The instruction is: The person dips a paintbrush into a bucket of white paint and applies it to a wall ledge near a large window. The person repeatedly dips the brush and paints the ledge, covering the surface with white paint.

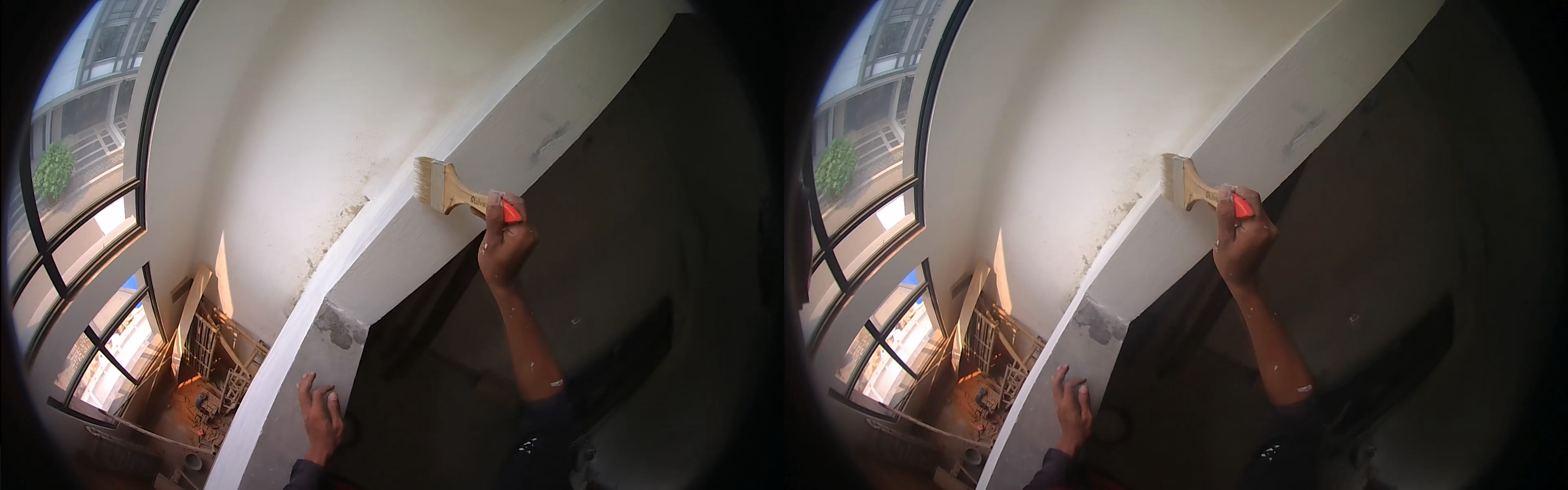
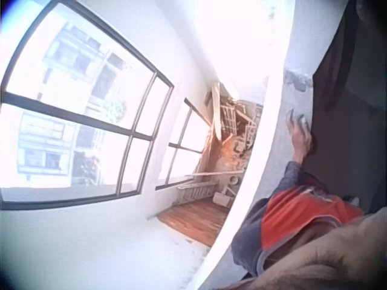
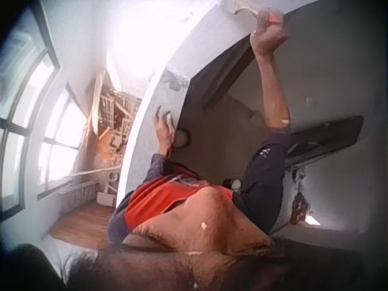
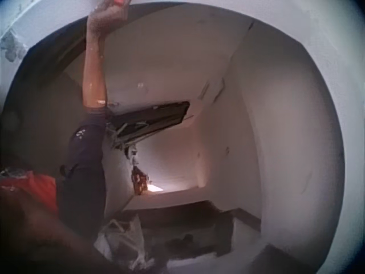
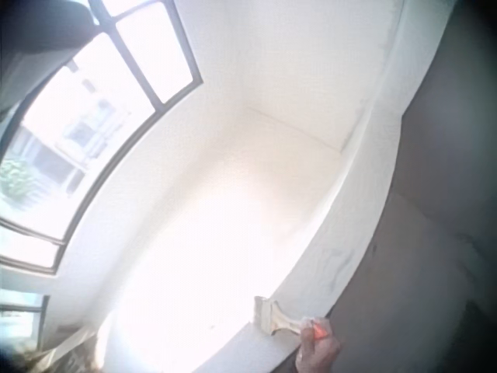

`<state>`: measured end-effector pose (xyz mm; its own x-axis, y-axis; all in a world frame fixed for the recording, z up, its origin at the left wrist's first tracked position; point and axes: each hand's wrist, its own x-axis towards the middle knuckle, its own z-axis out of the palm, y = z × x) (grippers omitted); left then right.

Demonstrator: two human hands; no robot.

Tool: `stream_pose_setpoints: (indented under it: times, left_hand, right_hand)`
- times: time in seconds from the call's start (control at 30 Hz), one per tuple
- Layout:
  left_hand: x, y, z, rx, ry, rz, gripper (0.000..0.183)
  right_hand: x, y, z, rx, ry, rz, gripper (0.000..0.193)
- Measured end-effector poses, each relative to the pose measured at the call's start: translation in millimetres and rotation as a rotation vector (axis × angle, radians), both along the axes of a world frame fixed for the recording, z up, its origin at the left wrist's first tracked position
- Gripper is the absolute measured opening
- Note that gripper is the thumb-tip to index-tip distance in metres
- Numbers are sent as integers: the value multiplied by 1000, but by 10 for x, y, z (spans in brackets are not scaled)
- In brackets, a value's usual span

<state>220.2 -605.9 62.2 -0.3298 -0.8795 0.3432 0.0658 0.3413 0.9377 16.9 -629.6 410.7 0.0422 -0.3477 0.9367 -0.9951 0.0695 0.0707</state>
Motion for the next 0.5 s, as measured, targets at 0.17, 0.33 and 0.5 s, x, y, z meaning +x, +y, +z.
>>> stream_pose_setpoints:
  times: [0.17, 0.33, 0.5]
  left_hand:
    - [9, -9, 14, -2, -6, -2, 15]
    - [4, 10, 12, 5, 3, -1, 15]
    - [-23, -5, -42, -14, -15, -4, 15]
  right_hand:
    - [-377, 248, 26, -209, -78, -3, 22]
    - [-428, 877, 12, -327, -186, -52, 21]
    - [-186, 1005, 238, -229, 145, -155, 18]
